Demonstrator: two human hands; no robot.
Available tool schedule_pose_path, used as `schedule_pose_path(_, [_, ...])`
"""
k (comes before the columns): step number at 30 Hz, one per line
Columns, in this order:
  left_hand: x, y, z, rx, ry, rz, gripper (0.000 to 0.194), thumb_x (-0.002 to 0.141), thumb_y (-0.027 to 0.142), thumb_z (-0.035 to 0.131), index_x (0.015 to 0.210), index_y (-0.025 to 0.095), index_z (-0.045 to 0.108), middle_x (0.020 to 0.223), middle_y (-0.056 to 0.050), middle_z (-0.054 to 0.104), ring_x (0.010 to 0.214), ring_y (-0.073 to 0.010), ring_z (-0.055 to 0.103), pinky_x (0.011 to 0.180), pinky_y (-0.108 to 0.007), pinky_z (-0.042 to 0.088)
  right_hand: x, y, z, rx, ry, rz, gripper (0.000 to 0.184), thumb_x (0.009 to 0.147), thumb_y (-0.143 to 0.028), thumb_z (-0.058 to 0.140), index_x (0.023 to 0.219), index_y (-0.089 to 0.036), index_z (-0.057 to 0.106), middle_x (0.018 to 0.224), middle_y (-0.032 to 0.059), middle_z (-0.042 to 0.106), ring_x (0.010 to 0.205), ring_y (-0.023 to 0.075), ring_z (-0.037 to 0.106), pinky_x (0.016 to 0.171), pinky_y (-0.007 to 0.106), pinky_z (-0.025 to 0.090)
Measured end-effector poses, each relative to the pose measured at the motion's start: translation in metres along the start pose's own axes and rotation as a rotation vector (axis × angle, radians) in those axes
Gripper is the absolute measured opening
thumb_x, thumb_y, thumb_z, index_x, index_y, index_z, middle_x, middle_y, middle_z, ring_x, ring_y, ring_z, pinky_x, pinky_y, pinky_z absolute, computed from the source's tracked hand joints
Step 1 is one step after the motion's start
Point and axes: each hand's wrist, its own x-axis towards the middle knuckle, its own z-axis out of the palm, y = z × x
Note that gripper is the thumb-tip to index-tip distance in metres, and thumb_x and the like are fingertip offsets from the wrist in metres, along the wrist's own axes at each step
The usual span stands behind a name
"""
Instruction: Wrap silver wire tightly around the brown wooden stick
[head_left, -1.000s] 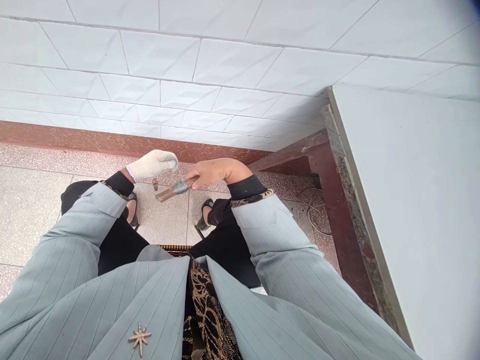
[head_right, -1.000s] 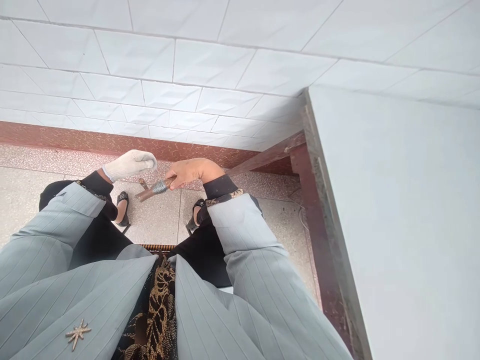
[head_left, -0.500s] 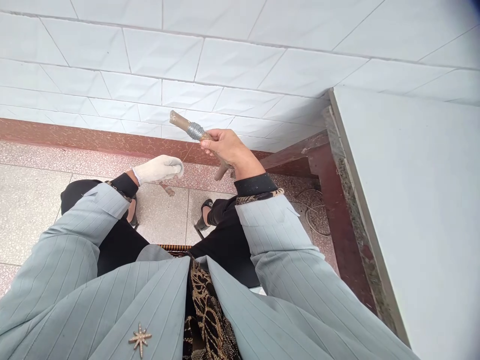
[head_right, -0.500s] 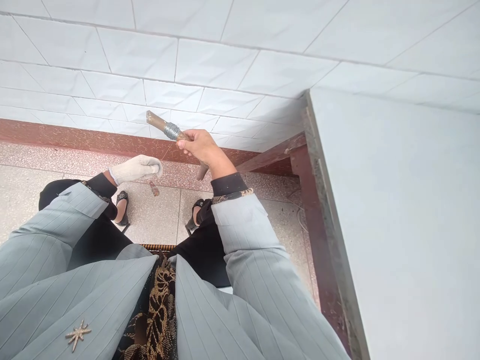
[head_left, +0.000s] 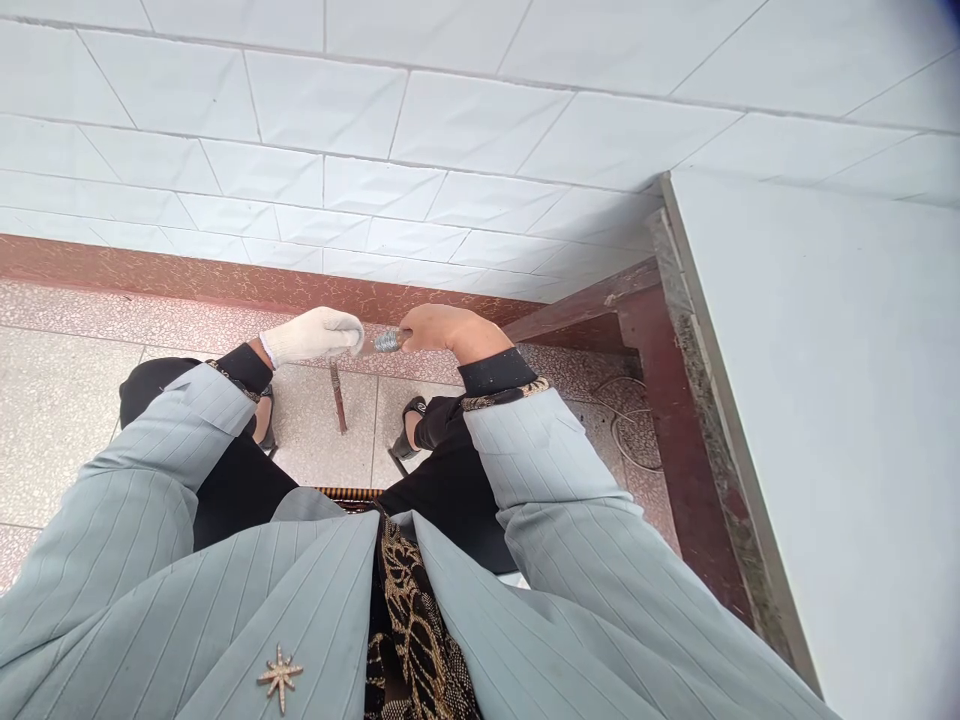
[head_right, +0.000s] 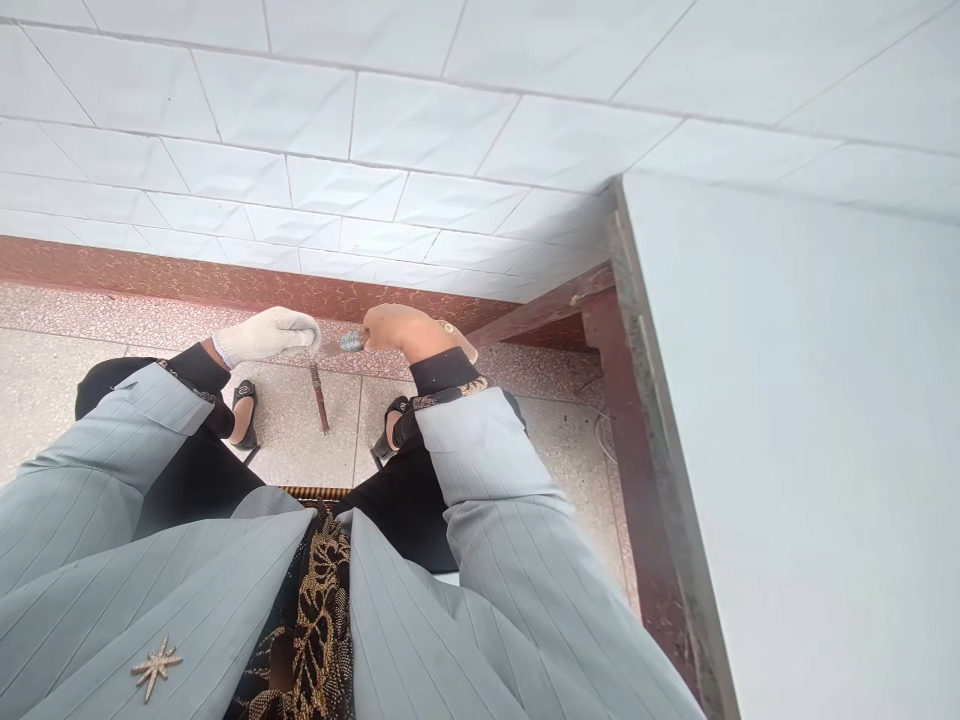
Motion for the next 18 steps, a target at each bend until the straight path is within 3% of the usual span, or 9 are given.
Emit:
schedule_pose_path(3, [0.000,0.001,-0.003,0.057,0.049,-0.017,0.016,0.087,0.026,0.056,0.085,0.015,0.067,0.073,0.001,0.060,0.062,-0.0091,0.048,0.063,-0.024,0.039,-0.002,-0.004,0.001,-0.015,-0.140,-0.165,0.009,0.088,-0.021,0.072,0.089,-0.016,0.079,0.086,0.0071,0.072,0.078,0.0191,0.061,0.068,0.031,0.038])
schedule_pose_path(6, [-0.001,0.004,-0.007,0.102,0.101,-0.021,0.017,0.088,0.026,0.055,0.087,0.014,0.068,0.074,0.000,0.060,0.063,-0.0093,0.048,0.063,-0.025,0.039,-0.003,-0.006,0.002,0.138,-0.272,-0.347,0.010,0.088,-0.017,0.066,0.090,-0.014,0.076,0.073,0.0002,0.063,0.070,0.0139,0.054,0.066,0.028,0.037])
schedule_pose_path(12, [0.000,0.002,-0.018,0.144,0.186,-0.065,0.020,0.091,0.025,0.053,0.090,0.014,0.070,0.071,0.000,0.059,0.061,-0.0102,0.049,0.062,-0.026,0.040,-0.012,-0.001,-0.005,0.411,-0.316,-0.586,0.017,0.085,-0.022,0.068,0.095,-0.011,0.075,0.072,-0.0031,0.058,0.070,0.0116,0.050,0.067,0.024,0.038])
schedule_pose_path(15, [0.004,-0.005,-0.018,0.094,0.225,-0.085,0.017,0.092,0.021,0.053,0.089,0.014,0.069,0.069,0.001,0.057,0.060,-0.0100,0.047,0.062,-0.025,0.040,-0.026,0.009,-0.010,0.641,-0.167,-0.623,0.030,0.083,-0.034,0.076,0.105,-0.013,0.075,0.080,-0.0008,0.064,0.075,0.0126,0.053,0.070,0.024,0.042])
schedule_pose_path(18, [0.005,-0.009,-0.014,0.001,0.188,-0.089,0.018,0.096,0.019,0.052,0.085,0.014,0.066,0.066,0.001,0.053,0.056,-0.0087,0.042,0.058,-0.024,0.035,-0.037,0.019,-0.012,0.965,0.205,-0.489,0.034,0.085,-0.044,0.079,0.099,-0.015,0.071,0.083,0.0023,0.065,0.074,0.0130,0.054,0.068,0.025,0.045])
